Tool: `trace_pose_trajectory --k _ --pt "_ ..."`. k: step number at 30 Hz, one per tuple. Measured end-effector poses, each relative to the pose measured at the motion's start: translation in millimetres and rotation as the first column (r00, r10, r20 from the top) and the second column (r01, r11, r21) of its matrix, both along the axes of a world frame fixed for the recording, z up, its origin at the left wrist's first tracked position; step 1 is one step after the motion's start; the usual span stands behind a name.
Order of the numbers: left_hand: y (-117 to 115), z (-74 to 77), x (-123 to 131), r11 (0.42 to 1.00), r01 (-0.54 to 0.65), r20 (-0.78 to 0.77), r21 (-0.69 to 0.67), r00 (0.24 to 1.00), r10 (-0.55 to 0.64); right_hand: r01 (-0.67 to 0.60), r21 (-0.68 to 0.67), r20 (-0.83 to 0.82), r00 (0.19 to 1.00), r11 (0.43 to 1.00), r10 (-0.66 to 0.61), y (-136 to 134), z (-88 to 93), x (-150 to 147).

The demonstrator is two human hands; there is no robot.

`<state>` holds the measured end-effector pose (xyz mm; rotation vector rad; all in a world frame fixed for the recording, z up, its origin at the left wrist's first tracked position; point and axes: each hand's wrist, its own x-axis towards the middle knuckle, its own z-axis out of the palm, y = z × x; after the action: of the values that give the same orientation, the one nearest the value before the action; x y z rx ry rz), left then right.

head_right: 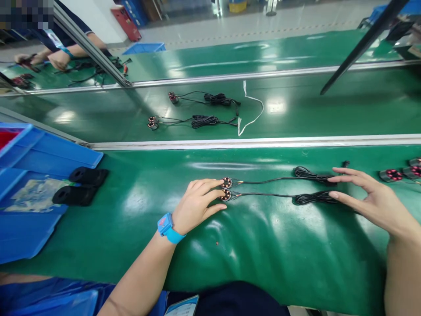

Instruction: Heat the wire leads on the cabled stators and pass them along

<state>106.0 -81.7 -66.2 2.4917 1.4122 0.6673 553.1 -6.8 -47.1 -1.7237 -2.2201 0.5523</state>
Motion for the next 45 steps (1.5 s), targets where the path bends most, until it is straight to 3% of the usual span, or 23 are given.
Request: trace_pose_trajectory --k 4,7,9,11,15,18,22,25,28,31,34,38,43,45 --pt "-7.1 7.2 0.9 0.993 -0.013 0.067 0.114 0.998 0.006 -0.044 0.129 0.005 0.999 0.991 0.044 25.0 12.7 -35.1" --pt "-8.5 4.9 1.1 0.989 0.026 0.039 0.143 0.999 -0.032 -0.253 0.244 0.076 0.968 0.936 0.241 64.5 14.2 -85.2" --pt "-7.9 1.4 0.4 0.987 0.043 0.003 0.157 0.999 -0.044 -0.374 0.288 0.088 0.927 0.882 0.364 97.9 9.9 -124.1" --pt "-7.2 -1.7 -0.6 0.981 0.045 -0.032 0.187 0.999 -0.039 -0.413 0.302 0.080 0.909 0.859 0.408 132.5 2.1 -162.6" --pt "-8.8 -4.8 -0.4 0.970 0.035 -0.066 0.240 0.998 -0.019 -0.408 0.238 0.091 0.913 0.881 0.398 186.6 -16.2 -231.9" --pt "-11.1 -1.5 -0.2 0.981 -0.016 0.008 0.196 1.000 0.015 -0.432 0.196 0.113 0.902 0.880 0.417 208.3 -26.8 -275.1" --pt "6.5 12.8 -23.0 0.979 -0.206 0.087 0.005 0.975 0.205 -0.429 0.167 0.165 0.900 0.888 0.403 227.6 -36.2 -313.1" --pt "51.2 18.8 -71.8 0.932 -0.360 -0.061 -0.051 0.932 0.356 -0.404 0.136 0.203 0.905 0.904 0.374 240.0 -39.9 -325.6" --pt "113.7 11.7 -132.3 0.776 -0.630 -0.153 -0.022 0.769 0.620 -0.389 0.109 0.223 0.906 0.915 0.359 245.2 -41.3 -329.9" --pt "168.8 -1.2 -178.1 0.707 -0.707 -0.192 -0.012 0.695 0.693 -0.371 0.081 0.236 0.909 0.925 0.344 241.0 -41.1 -330.7" --pt "201.9 -9.5 -202.1 0.756 -0.654 -0.254 -0.034 0.737 0.626 -0.375 0.082 0.258 0.903 0.923 0.344 232.4 -38.8 -329.7" --pt "220.5 -9.8 -216.9 0.862 -0.501 -0.337 -0.073 0.826 0.452 -0.426 0.109 0.312 0.873 0.898 0.376 224.0 -26.8 -327.8" --pt "233.6 -0.4 -221.7 0.934 -0.337 -0.423 -0.115 0.868 0.261 -0.437 0.168 0.359 0.862 0.883 0.358 208.7 14.7 -323.9" --pt "234.7 6.8 -215.5 0.952 -0.276 -0.454 -0.134 0.871 0.188 -0.485 0.214 0.464 0.814 0.848 0.348 194.6 34.5 -313.3"
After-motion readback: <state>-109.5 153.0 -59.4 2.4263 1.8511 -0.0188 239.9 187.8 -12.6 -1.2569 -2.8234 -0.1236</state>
